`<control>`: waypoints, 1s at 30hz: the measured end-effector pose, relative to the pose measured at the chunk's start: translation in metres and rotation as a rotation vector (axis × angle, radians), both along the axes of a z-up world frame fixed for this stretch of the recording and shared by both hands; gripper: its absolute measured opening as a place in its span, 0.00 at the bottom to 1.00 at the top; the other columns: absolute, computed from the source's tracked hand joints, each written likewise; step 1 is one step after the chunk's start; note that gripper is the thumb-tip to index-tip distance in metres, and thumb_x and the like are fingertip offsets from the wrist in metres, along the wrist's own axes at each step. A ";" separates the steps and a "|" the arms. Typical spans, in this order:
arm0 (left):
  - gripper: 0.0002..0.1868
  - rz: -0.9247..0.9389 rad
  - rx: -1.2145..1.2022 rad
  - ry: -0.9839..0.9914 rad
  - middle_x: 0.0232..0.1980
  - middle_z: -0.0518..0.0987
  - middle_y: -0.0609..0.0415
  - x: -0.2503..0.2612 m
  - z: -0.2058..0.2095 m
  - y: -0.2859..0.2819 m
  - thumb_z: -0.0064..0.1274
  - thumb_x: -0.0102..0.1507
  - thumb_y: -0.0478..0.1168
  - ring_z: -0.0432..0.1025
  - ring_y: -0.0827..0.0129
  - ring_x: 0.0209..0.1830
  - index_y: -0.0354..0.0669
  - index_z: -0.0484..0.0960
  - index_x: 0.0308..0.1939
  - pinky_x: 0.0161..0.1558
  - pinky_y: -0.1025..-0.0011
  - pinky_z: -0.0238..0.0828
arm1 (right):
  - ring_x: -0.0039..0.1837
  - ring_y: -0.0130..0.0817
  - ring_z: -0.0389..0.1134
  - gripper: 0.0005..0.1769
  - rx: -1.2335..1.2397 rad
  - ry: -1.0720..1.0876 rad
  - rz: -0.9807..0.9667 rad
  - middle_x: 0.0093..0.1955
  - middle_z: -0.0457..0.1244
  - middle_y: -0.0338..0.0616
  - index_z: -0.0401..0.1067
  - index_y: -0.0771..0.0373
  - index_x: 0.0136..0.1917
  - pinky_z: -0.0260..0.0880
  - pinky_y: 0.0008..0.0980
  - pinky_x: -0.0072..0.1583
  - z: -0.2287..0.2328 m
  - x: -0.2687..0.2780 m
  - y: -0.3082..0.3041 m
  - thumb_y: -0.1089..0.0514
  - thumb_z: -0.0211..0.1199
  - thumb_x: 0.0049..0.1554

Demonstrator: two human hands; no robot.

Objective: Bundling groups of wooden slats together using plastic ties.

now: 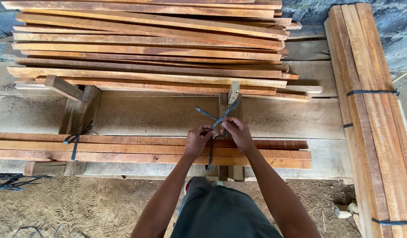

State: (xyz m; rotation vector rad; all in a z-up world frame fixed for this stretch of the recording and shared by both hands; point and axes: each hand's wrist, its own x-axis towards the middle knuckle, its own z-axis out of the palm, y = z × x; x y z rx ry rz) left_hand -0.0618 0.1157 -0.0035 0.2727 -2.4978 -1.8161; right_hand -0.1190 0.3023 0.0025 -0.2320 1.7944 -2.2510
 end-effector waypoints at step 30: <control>0.10 -0.282 -0.046 -0.049 0.39 0.87 0.53 -0.006 0.003 -0.013 0.57 0.69 0.47 0.82 0.60 0.45 0.52 0.85 0.52 0.45 0.63 0.83 | 0.42 0.34 0.74 0.02 -0.184 -0.260 0.019 0.38 0.72 0.48 0.82 0.64 0.42 0.70 0.27 0.48 0.001 -0.001 0.017 0.63 0.73 0.56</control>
